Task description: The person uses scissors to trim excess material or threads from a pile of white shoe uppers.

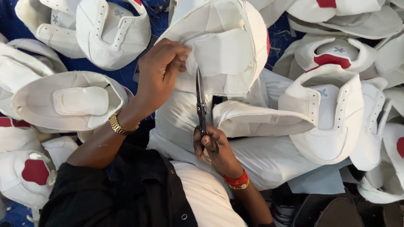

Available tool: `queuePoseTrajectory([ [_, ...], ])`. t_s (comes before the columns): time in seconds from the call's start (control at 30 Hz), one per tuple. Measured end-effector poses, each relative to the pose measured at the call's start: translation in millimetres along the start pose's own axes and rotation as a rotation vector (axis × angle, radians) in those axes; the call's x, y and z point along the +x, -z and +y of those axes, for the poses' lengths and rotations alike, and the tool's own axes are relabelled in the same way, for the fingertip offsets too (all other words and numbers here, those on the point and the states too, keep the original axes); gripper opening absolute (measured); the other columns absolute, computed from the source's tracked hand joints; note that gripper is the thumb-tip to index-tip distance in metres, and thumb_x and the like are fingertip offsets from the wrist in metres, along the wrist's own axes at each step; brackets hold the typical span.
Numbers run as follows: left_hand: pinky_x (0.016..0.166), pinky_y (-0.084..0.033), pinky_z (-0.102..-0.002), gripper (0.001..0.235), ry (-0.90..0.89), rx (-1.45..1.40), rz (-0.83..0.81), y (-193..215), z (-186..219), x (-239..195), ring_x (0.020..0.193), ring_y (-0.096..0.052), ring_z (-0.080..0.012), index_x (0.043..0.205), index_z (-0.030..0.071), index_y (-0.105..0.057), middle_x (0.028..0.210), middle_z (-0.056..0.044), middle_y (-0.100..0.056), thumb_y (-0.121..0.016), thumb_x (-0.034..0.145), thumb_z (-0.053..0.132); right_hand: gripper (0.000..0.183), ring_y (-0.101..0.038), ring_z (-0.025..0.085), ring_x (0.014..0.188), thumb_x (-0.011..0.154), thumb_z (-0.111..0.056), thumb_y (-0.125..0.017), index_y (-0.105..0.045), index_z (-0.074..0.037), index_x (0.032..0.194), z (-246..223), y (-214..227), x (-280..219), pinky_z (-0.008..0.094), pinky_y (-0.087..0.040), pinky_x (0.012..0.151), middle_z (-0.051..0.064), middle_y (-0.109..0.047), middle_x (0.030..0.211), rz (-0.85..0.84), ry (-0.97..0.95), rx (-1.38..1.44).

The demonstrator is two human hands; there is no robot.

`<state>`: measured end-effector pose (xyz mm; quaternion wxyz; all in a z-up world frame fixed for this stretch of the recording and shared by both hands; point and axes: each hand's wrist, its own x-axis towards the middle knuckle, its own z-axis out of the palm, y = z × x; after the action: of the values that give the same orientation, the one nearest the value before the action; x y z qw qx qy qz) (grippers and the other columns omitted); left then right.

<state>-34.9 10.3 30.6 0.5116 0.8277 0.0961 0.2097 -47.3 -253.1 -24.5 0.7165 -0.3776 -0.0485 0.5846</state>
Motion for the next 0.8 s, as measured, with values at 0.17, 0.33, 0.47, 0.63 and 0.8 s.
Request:
queuePoseTrajectory([
  [0.17, 0.074, -0.053, -0.034, 0.046, -0.019, 0.196, -0.002, 0, 7, 3, 0.084, -0.066, -0.0220, 0.148, 0.001, -0.058, 0.102, -0.012, -0.058, -0.065, 0.103, -0.005, 0.055, -0.056, 0.015, 0.062, 0.099, -0.054, -0.068, -0.060, 0.001, 0.106, -13, -10, 3, 0.028, -0.047, 0.059, 0.007, -0.058, 0.074, 0.029, 0.082, 0.064],
  [0.33, 0.075, -0.052, -0.038, 0.018, -0.107, 0.422, 0.093, -7, -4, 1, 0.086, -0.065, -0.0276, 0.121, 0.003, -0.066, 0.100, -0.010, -0.058, -0.071, 0.104, 0.001, 0.058, -0.056, 0.016, 0.063, 0.099, -0.056, -0.067, -0.060, 0.001, 0.108, -19, -11, 12, 0.028, -0.047, 0.061, 0.008, -0.058, 0.075, 0.017, 0.073, 0.090],
  [0.47, 0.079, -0.052, -0.042, 0.010, -0.178, 0.511, 0.159, -8, -6, 4, 0.091, -0.062, -0.0317, 0.106, 0.001, -0.063, 0.102, -0.010, -0.057, -0.070, 0.099, -0.002, 0.057, -0.054, 0.016, 0.062, 0.099, -0.055, -0.068, -0.060, 0.001, 0.109, -23, -14, 17, 0.030, -0.049, 0.063, 0.009, -0.056, 0.075, 0.002, 0.029, 0.105],
  [0.63, 0.076, -0.050, -0.040, 0.013, -0.151, 0.366, 0.150, -6, -11, 3, 0.089, -0.061, -0.0300, 0.103, 0.000, -0.060, 0.100, -0.011, -0.056, -0.068, 0.098, -0.008, 0.058, -0.054, 0.016, 0.062, 0.099, -0.055, -0.068, -0.060, 0.001, 0.108, -21, -12, 21, 0.030, -0.048, 0.062, 0.009, -0.057, 0.075, 0.008, 0.017, 0.082],
  [0.8, 0.071, -0.049, -0.037, 0.014, -0.116, 0.205, 0.117, -4, -7, 6, 0.082, -0.062, -0.0270, 0.101, 0.000, -0.060, 0.098, -0.010, -0.060, -0.068, 0.097, -0.011, 0.056, -0.054, 0.015, 0.062, 0.100, -0.053, -0.068, -0.059, 0.002, 0.108, -22, -12, 24, 0.029, -0.048, 0.061, 0.008, -0.057, 0.074, 0.009, 0.034, 0.086],
])
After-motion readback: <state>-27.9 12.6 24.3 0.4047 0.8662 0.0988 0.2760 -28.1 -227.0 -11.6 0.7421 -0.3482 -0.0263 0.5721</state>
